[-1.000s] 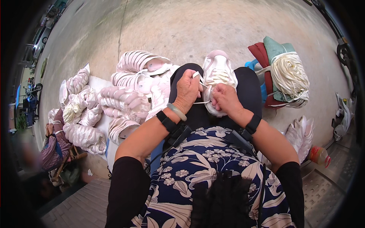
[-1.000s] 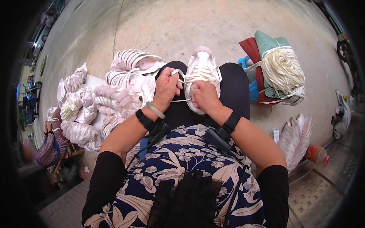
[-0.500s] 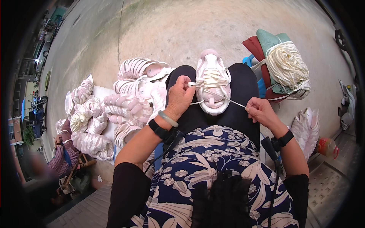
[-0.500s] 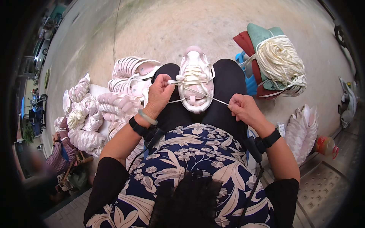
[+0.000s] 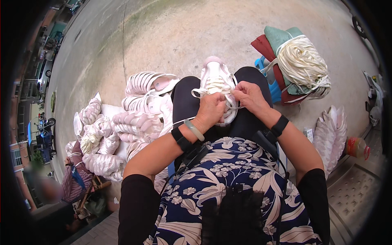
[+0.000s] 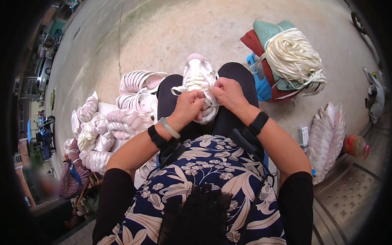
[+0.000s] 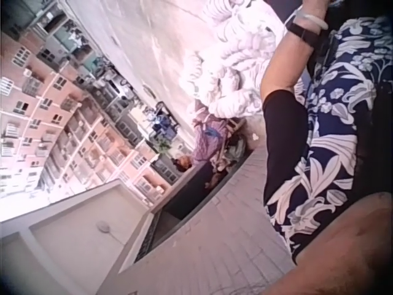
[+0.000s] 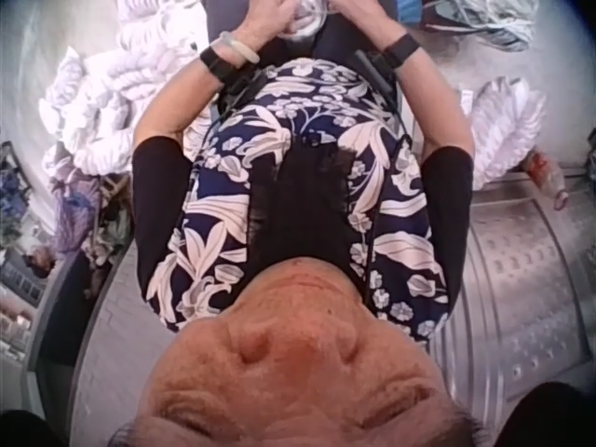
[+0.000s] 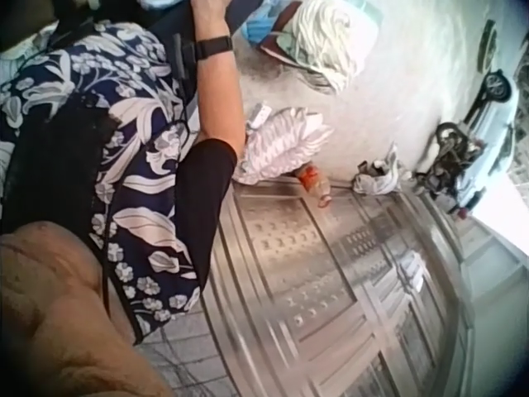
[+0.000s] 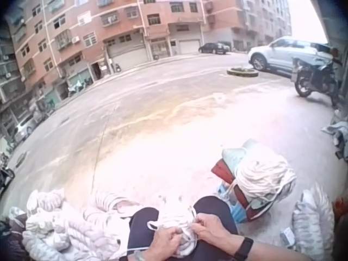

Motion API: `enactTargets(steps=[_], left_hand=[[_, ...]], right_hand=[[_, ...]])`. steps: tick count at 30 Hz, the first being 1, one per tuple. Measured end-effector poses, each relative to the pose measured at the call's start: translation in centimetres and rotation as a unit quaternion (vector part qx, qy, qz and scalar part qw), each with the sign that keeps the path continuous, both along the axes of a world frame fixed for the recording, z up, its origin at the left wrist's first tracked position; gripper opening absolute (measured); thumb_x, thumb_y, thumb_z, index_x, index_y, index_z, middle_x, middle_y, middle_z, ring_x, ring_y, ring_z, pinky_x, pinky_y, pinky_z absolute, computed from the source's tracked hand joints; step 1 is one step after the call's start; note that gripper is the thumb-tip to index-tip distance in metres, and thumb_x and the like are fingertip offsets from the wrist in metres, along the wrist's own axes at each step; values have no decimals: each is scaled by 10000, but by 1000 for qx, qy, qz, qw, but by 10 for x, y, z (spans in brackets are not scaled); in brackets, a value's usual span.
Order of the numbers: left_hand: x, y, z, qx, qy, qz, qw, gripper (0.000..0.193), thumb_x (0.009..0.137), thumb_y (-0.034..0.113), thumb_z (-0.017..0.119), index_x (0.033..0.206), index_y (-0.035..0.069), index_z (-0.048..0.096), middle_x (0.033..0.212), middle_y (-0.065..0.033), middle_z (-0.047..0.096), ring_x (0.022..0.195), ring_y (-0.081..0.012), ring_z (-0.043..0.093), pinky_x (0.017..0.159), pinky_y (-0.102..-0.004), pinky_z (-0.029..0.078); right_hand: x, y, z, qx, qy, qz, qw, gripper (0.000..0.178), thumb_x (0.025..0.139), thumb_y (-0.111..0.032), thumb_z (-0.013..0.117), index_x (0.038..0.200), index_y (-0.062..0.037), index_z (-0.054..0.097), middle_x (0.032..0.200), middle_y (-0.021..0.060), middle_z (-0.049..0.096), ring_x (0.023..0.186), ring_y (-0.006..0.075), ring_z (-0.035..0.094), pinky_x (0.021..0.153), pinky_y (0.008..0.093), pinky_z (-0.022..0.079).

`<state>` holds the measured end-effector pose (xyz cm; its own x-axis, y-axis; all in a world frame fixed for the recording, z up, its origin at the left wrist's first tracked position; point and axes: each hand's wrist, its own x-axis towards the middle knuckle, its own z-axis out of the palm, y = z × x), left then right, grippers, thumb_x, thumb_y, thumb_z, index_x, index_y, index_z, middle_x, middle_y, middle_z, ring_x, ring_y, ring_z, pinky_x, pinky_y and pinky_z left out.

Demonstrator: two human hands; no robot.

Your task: The recorder is lacing pink and white sneakers and organizing them into stacks.

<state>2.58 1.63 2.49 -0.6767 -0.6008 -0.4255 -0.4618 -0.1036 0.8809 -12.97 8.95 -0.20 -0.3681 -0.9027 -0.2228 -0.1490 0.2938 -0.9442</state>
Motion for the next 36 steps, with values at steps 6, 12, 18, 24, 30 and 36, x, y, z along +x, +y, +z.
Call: enactTargets(steps=[6,12,18,24,30,36], left_hand=[[-8,0,-6,91,19,56,994,114,849,42,480,861,-19,576,625,-59,593,413,-85,523,375,-195,396],[-13,0,-7,157,14,83,984,120,847,46,479,773,-1,561,621,-58,589,397,-86,505,381,-192,397],[5,-9,9,66,-59,-10,996,138,842,62,494,736,15,568,593,-44,573,383,-82,480,349,-205,372],[91,-35,45,40,-159,-71,984,117,839,90,555,773,15,615,558,2,530,390,-44,453,366,-173,366],[147,-28,24,115,-133,13,984,131,852,102,558,832,3,640,619,-9,567,444,-52,500,410,-180,412],[156,-44,-1,79,-30,141,986,223,896,133,503,1059,10,591,727,-32,607,496,-59,524,469,-169,431]], right_hand=[[3,-5,-11,-38,9,-9,999,147,734,-155,599,724,-9,610,596,82,574,568,144,562,542,289,444],[9,-1,-3,-47,-21,-3,999,124,746,-116,585,711,2,601,585,57,558,529,111,539,506,264,435],[4,4,5,22,-162,-12,986,89,781,-90,558,768,-6,584,614,46,573,497,93,541,449,229,443],[-8,10,5,68,-269,-59,959,116,852,-108,502,932,-29,532,716,64,609,519,100,568,479,228,487],[-7,5,5,65,-281,-52,956,138,845,-113,501,939,-18,533,725,72,601,526,110,574,481,230,498],[-10,10,16,66,-298,-19,952,199,798,-82,538,984,-11,526,780,62,598,628,118,600,530,224,510]])
